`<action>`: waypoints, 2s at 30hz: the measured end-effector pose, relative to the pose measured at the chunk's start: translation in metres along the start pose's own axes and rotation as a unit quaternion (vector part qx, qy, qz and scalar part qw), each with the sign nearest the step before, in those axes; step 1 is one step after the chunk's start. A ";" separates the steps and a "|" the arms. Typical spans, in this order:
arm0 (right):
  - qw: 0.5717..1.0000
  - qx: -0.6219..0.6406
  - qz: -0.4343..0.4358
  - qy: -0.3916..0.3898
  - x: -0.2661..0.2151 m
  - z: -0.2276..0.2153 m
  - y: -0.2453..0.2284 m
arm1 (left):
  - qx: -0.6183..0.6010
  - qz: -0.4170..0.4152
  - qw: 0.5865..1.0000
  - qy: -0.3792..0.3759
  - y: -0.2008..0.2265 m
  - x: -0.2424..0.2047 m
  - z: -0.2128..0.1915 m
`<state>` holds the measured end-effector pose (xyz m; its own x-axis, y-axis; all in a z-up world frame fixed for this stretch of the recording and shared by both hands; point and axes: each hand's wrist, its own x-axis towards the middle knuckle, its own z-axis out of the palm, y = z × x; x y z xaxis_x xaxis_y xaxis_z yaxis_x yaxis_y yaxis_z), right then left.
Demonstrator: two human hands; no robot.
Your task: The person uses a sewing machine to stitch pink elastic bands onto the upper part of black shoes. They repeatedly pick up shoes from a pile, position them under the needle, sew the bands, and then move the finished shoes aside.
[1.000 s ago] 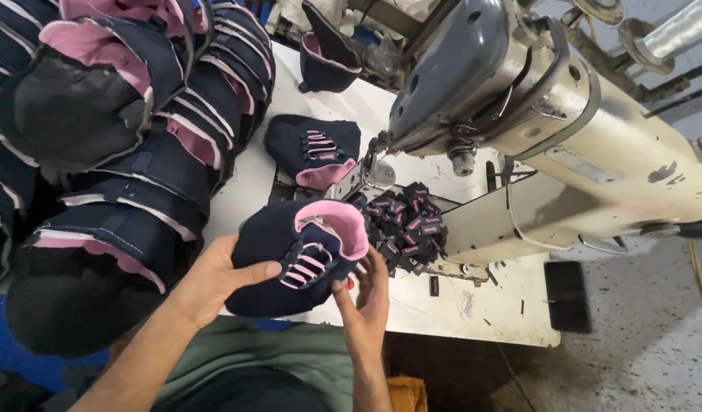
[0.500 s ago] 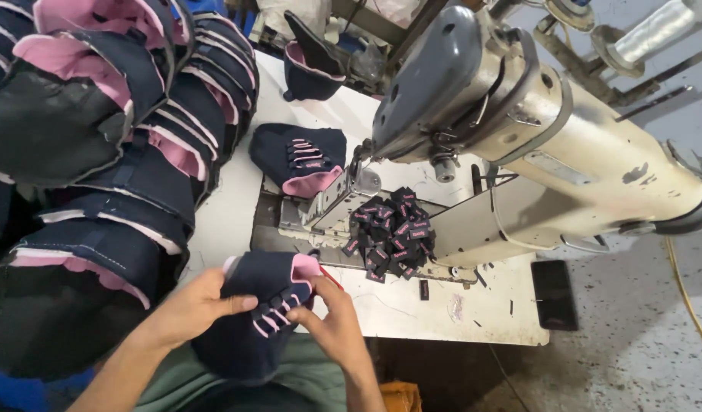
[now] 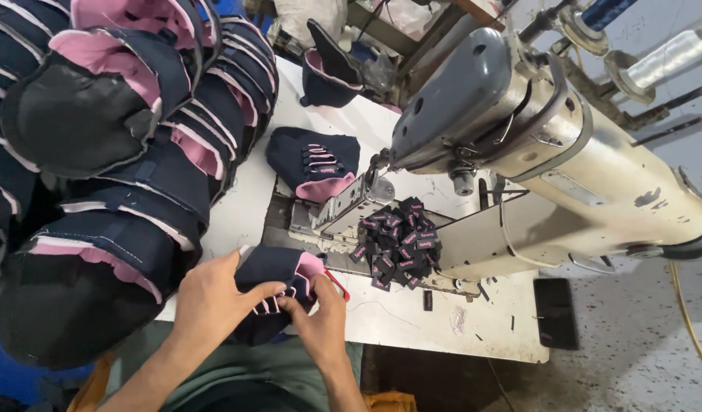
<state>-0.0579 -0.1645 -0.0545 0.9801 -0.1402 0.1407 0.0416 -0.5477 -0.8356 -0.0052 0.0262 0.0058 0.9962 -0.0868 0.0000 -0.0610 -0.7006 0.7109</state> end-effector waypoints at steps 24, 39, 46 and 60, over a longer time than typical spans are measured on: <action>0.899 0.436 -0.003 0.050 0.087 0.049 -0.021 | -0.407 0.136 0.832 0.350 -0.082 0.076 -0.117; 0.921 0.384 -0.012 0.068 0.080 0.040 -0.010 | 0.238 0.164 0.864 0.413 -0.021 0.018 -0.104; 0.899 0.425 -0.041 0.097 0.085 0.029 -0.010 | 0.040 0.306 0.922 0.235 0.058 0.057 -0.066; 0.889 0.457 -0.025 -0.015 0.077 -0.069 0.018 | -0.091 0.289 0.910 -0.284 0.053 0.139 -0.011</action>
<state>0.0049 -0.2421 -0.0220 0.9767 -0.1046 0.1876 0.2126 0.3480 -0.9131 0.1306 -0.0150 0.0509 0.6051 -0.7918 0.0834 -0.5015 -0.2977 0.8124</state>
